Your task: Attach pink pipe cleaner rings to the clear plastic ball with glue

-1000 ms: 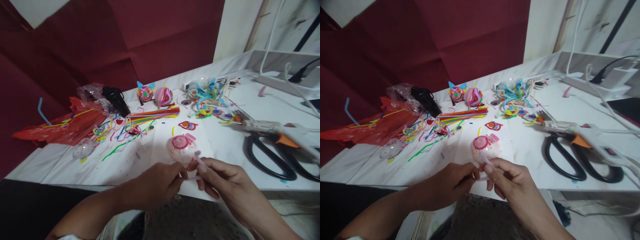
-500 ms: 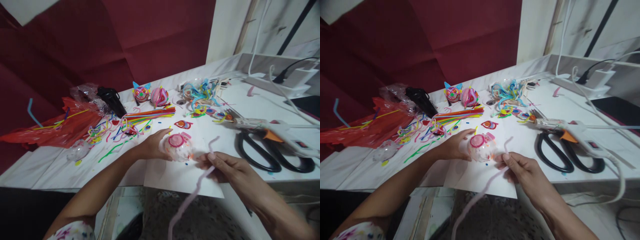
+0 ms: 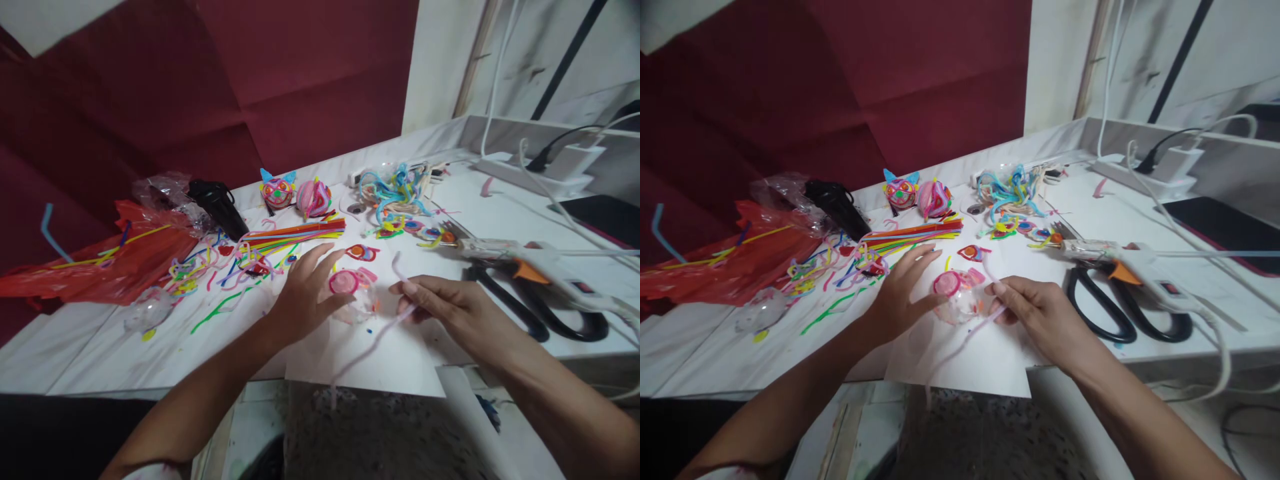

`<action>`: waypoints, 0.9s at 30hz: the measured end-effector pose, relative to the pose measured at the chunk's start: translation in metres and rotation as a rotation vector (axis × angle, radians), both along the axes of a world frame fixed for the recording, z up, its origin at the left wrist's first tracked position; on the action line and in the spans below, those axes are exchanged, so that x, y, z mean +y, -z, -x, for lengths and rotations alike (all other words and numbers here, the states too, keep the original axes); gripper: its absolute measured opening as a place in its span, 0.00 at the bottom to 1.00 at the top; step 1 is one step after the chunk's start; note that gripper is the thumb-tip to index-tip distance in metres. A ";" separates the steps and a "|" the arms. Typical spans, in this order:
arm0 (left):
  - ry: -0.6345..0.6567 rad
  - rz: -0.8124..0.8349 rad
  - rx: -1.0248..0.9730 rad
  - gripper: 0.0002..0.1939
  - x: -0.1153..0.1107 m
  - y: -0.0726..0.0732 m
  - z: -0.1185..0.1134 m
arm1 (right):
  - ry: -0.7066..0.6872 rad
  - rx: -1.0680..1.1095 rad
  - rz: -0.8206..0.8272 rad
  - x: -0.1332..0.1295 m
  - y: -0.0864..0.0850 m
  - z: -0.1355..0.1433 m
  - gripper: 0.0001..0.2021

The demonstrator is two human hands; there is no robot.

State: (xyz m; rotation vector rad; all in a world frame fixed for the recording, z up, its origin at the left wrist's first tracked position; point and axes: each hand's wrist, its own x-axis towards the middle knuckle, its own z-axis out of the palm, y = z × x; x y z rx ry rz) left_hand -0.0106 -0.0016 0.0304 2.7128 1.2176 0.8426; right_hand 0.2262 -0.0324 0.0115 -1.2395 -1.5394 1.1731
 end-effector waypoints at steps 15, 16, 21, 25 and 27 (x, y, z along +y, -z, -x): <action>0.420 -0.437 0.405 0.13 -0.023 -0.050 -0.026 | -0.241 -0.073 -0.118 -0.039 -0.023 -0.007 0.22; 0.424 -0.439 0.414 0.13 -0.025 -0.050 -0.025 | -0.254 -0.053 -0.108 -0.040 -0.023 -0.006 0.21; 0.339 -0.406 0.336 0.14 -0.030 -0.049 -0.015 | -0.283 -0.081 -0.041 -0.043 -0.016 -0.010 0.19; 0.302 -0.394 0.234 0.12 -0.031 -0.041 -0.010 | -0.346 -0.172 -0.011 -0.047 -0.009 -0.020 0.22; 0.285 -0.384 0.170 0.11 -0.031 -0.036 -0.006 | -0.378 -0.193 0.011 -0.049 -0.009 -0.025 0.22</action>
